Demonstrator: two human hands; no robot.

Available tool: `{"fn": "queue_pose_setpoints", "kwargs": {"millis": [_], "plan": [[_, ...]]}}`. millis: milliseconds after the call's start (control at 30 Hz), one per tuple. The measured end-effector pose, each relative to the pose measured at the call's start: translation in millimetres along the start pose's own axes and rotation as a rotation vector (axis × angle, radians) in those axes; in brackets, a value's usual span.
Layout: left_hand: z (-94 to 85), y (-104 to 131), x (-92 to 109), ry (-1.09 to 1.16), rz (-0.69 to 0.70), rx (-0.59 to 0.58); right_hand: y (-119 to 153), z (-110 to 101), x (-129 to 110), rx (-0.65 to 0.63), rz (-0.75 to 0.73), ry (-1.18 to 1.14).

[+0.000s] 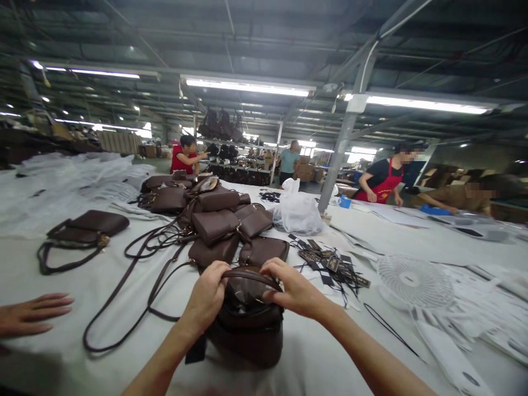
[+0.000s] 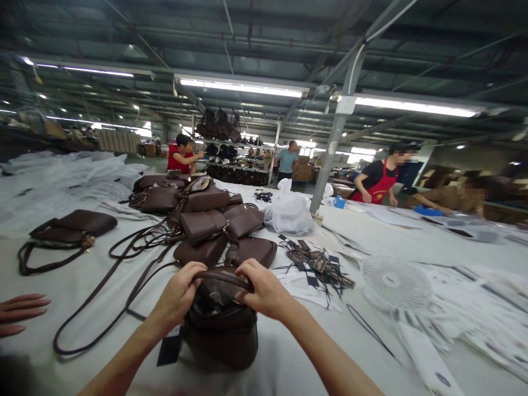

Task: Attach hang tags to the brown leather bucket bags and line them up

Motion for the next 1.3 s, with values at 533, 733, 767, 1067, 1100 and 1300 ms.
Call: {"fn": "queue_pose_setpoints", "kwargs": {"millis": [533, 733, 767, 1067, 1100, 1300], "plan": [[4.3, 14, 91, -0.329, 0.398, 0.08, 53, 22, 51, 0.347, 0.225, -0.503], [28.5, 10, 108, -0.559, 0.46, 0.034, 57, 25, 55, 0.423, 0.259, -0.538], [23.2, 8, 103, -0.585, 0.402, 0.1, 57, 27, 55, 0.407, 0.251, -0.553], [52.1, 14, 119, -0.275, 0.415, -0.219, 59, 35, 66, 0.519, 0.187, -0.734], [53.4, 13, 121, -0.233, 0.4, -0.229, 60, 35, 66, 0.516, 0.182, -0.741], [56.4, -6, 106, -0.102, 0.22, -0.361, 62, 34, 64, 0.526, 0.17, -0.739]]}}
Point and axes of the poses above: each hand's wrist, its own y-axis away from the middle knuckle, its own z-axis out of the palm, x = y × z, the point moved 6 cm from there along -y, towards the middle knuckle, and after that the axes turned 11 degrees about z, right-handed, at the moved point
